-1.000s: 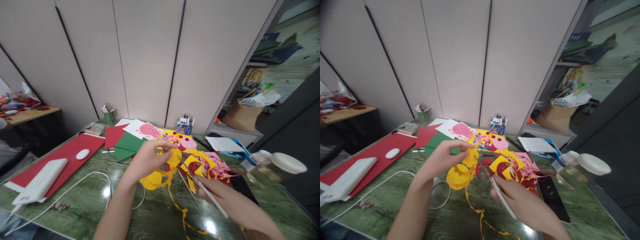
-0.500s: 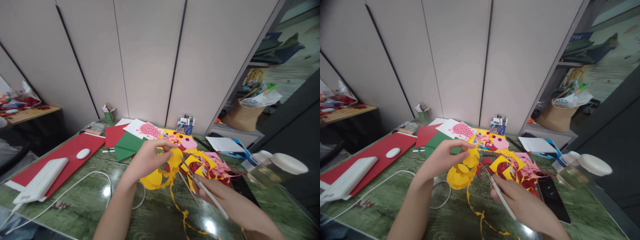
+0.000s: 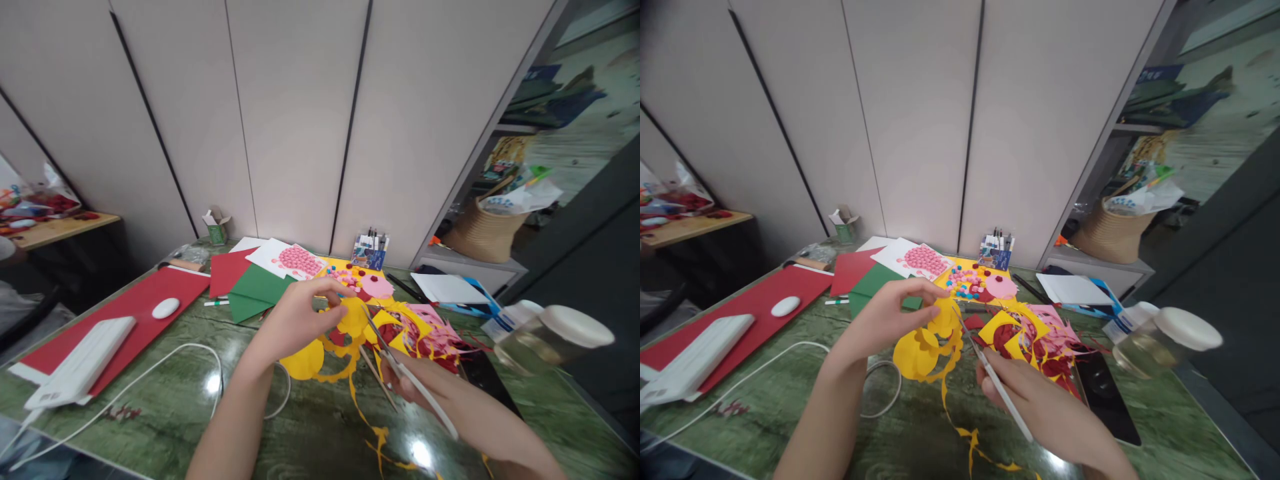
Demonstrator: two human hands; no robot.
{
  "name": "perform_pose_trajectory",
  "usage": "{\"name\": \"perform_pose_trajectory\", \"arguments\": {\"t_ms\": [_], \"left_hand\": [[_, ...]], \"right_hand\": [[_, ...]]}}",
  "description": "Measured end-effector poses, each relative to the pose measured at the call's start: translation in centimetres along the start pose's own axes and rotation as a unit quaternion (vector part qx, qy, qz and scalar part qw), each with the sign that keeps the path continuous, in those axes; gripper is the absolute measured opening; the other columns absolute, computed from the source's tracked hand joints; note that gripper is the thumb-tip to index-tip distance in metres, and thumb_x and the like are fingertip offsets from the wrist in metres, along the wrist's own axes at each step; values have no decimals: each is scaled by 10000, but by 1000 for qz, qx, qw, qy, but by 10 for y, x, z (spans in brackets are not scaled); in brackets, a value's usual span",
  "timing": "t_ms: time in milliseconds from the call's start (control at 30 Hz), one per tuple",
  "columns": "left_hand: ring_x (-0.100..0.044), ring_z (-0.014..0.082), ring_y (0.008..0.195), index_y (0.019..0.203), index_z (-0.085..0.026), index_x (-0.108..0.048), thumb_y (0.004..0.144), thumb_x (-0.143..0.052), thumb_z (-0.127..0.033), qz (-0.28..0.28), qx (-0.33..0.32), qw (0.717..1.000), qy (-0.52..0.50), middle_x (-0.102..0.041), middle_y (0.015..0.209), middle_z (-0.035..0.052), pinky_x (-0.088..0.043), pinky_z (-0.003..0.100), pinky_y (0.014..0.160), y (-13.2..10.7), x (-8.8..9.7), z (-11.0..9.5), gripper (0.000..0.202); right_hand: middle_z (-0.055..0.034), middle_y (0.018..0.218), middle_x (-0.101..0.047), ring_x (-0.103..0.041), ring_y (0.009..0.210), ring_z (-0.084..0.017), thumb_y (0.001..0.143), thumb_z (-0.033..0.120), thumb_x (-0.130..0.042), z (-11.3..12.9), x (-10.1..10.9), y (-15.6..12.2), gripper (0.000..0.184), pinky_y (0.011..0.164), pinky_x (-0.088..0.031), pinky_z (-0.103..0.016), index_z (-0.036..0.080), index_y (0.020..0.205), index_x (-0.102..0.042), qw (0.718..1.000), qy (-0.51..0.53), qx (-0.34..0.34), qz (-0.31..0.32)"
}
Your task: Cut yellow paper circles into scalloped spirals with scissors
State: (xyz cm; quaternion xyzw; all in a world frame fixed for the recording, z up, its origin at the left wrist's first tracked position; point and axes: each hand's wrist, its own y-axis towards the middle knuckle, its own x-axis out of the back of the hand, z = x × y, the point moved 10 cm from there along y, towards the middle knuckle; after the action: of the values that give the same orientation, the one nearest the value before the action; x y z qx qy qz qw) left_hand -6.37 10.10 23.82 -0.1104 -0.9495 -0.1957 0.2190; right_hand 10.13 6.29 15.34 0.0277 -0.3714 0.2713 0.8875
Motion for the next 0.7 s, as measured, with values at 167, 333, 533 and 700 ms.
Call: {"name": "perform_pose_trajectory", "arguments": {"t_ms": [167,333,533,700], "left_hand": [[-594,133,728,973,-202,-662,781,-551,-173,4,-5,1000,-9,-646,808,17,-514,264,677,-1,-2,-1,224],[-592,133,738,953,-215,-687,773,-532,-151,-6,-23,1000,15,-662,799,13,-489,264,697,-1,2,-7,246],[-618,148,803,962,-230,-698,768,-510,-124,3,-17,999,27,-705,905,16,-494,265,717,-1,0,-9,290],[-631,160,846,972,-245,-697,772,-503,-122,23,-5,999,30,-711,946,2,-501,254,675,-1,-3,-5,304]], "right_hand": [[-98,1041,-657,-585,976,-265,858,620,-360,-2,-7,0,552,924,-447,-392,227,1167,-592,999,21,6,26],[-93,1105,-645,-574,1016,-270,861,603,-375,-3,-6,-1,556,935,-439,-384,237,1242,-548,1000,16,7,25],[-80,1040,-667,-596,925,-260,880,570,-371,-1,-7,-1,524,874,-469,-374,254,1267,-529,999,-3,-2,42],[-79,1046,-657,-589,938,-247,893,545,-376,-6,-12,-1,508,878,-466,-358,250,1286,-507,999,-7,-14,46]]}}
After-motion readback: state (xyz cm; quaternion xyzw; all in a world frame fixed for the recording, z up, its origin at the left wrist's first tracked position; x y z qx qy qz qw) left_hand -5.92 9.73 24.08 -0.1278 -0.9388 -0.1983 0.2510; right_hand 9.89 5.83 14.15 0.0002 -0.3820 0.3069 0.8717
